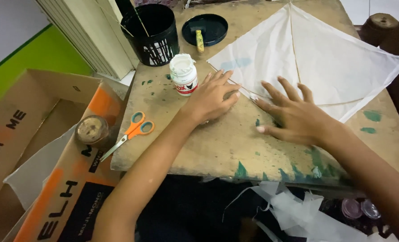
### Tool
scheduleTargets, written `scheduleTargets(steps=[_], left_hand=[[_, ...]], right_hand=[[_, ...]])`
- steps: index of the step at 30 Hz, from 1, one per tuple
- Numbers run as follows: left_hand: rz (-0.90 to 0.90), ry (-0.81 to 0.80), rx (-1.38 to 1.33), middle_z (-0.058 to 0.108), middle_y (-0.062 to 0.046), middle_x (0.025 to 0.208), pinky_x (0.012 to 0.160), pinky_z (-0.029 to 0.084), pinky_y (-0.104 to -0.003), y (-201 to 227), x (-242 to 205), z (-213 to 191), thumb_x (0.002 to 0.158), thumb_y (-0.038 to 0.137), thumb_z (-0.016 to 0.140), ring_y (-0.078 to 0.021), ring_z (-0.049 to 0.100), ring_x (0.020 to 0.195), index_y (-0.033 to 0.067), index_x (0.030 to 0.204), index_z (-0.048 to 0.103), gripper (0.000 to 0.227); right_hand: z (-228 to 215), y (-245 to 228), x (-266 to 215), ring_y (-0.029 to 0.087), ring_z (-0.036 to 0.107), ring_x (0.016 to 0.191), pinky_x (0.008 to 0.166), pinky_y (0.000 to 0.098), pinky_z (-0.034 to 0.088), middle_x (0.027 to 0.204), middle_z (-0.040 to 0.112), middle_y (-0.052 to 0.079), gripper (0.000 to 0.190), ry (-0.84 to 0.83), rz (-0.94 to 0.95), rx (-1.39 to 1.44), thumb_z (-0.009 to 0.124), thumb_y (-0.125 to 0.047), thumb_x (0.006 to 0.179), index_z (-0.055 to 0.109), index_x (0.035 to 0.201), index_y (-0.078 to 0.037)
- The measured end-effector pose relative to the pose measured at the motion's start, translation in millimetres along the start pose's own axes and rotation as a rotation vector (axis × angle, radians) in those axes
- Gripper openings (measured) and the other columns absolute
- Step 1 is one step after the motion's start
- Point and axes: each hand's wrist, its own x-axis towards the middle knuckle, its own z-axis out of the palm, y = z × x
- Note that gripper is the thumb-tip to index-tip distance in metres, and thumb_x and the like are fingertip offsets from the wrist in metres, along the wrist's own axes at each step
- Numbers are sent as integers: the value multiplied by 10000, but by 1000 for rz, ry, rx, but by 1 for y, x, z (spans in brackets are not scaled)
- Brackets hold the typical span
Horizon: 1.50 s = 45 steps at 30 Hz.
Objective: Applying glue to the edges of a kite and folding the paper over the frame to secure it.
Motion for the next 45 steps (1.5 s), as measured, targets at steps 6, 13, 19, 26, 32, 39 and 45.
scheduleTargets(steps=[6, 13, 19, 26, 32, 39, 45], left_hand=[[-5, -18, 14, 312, -200, 1625, 1234, 112, -553, -1, 4, 5, 980, 430, 359, -380, 224, 1521, 187, 1406, 626, 559], [-5, 10, 35, 345, -206, 1608, 1232, 123, -558, 1, 6, 8, 972, 408, 379, -387, 256, 1507, 174, 1350, 669, 530], [25, 55, 51, 391, -216, 1576, 1223, 154, -568, 4, 5, 12, 1013, 462, 369, -379, 305, 1482, 144, 1298, 688, 533], [26, 146, 161, 415, -203, 1567, 1218, 151, -585, -5, 9, 21, 1028, 494, 365, -368, 332, 1474, 172, 1343, 669, 544], [-11, 152, 154, 413, -211, 1568, 1216, 148, -594, 0, 12, 21, 1008, 424, 390, -387, 310, 1479, 140, 1338, 674, 520], [-36, 157, 187, 418, -202, 1558, 1216, 158, -600, -1, 14, 24, 1004, 456, 385, -412, 322, 1464, 151, 1324, 684, 533], [-2, 151, 152, 420, -240, 1545, 1204, 163, -617, 3, 13, 21, 1029, 501, 360, -428, 306, 1466, 98, 1245, 703, 572]], right_hand=[[10, 22, -58, 427, 0, 1537, 1128, 681, 38, 1726, 32, 131, 783, 139, -172, 139, 120, -779, 980, 390, 1525, -286], [7, 27, -100, 397, 69, 1578, 1130, 689, 110, 1749, 118, 85, 708, 209, -171, 53, 159, -761, 981, 504, 1415, -322], [-2, 25, -89, 391, 174, 1574, 1163, 682, 159, 1708, 269, 113, 773, 309, -127, 189, 295, -757, 903, 535, 1441, -257], [29, 24, -69, 393, 104, 1546, 1159, 643, 82, 1712, 157, 121, 818, 294, -170, 31, 112, -818, 985, 353, 1566, -296], [31, 20, -73, 379, 140, 1563, 1166, 668, 150, 1736, 144, 81, 803, 385, -167, -166, 32, -816, 991, 297, 1576, -334], [12, 14, -111, 394, 244, 1581, 1212, 684, 200, 1743, 213, 68, 741, 349, -148, -246, 104, -805, 906, 471, 1397, -390], [-6, 29, -122, 386, 301, 1554, 1181, 630, 275, 1700, 338, 122, 579, 387, -191, -51, 283, -638, 966, 596, 1346, -334]])
